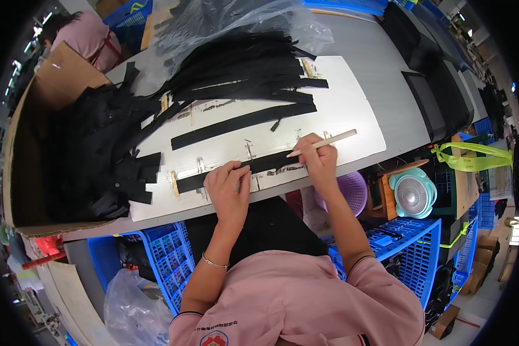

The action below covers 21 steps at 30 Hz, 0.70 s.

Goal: The worker is taking black straps, positioning them on a white alignment board, and using a marker to mark specific points or labels.

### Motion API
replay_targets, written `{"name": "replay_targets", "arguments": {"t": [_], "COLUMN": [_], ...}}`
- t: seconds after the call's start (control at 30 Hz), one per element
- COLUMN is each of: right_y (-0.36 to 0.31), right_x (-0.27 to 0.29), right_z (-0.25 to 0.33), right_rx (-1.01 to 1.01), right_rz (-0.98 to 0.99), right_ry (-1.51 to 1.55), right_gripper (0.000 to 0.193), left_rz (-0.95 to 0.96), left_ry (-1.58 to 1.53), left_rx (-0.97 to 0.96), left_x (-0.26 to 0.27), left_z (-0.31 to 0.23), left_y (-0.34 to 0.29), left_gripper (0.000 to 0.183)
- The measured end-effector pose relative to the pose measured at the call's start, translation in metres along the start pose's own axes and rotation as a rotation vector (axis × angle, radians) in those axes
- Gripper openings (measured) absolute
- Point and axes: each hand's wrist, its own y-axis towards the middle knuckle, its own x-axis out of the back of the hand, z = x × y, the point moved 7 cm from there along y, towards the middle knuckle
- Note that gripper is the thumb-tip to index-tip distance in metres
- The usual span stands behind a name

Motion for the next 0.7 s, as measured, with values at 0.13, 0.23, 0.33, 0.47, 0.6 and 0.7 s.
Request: {"name": "replay_targets", "arguments": {"t": [0.13, 0.23, 0.33, 0.47, 0.6, 0.7], "right_y": [0.01, 0.01, 0.011, 0.011, 0.011, 0.011], "right_x": [0.039, 0.041, 0.039, 0.037, 0.034, 0.034], "right_z": [-0.012, -0.013, -0.017, -0.015, -0.019, -0.019], "right_rx": [-0.091, 0.009, -0.014, 0.044, 0.062, 0.123], "right_rz": [-0.058, -0.016, -0.003, -0.001, 0.02, 0.006], "right_ry": [-0.165, -0.187, -0.216, -0.276, -0.343, -0.408], "right_gripper": [0.022, 0.026, 0.023, 0.023, 0.02, 0.019], "left_rz": [0.014, 0.018, 0.092, 0.127, 0.119, 0.129], "left_ry": [0.018, 0.007, -0.128, -0.207, -0.141, -0.14], "left_rx": [0.02, 0.023, -0.024, -0.105, -0.119, -0.096], "left_x": [-0.005, -0.016, -0.044, -0.079, -0.084, -0.087], "left_z": [-0.001, -0.01, -0.039, -0.06, -0.064, -0.063], "left_y": [0.0, 0.003, 0.017, 0.027, 0.029, 0.029], "left_gripper": [0.014, 0.014, 0.014, 0.014, 0.016, 0.015]}}
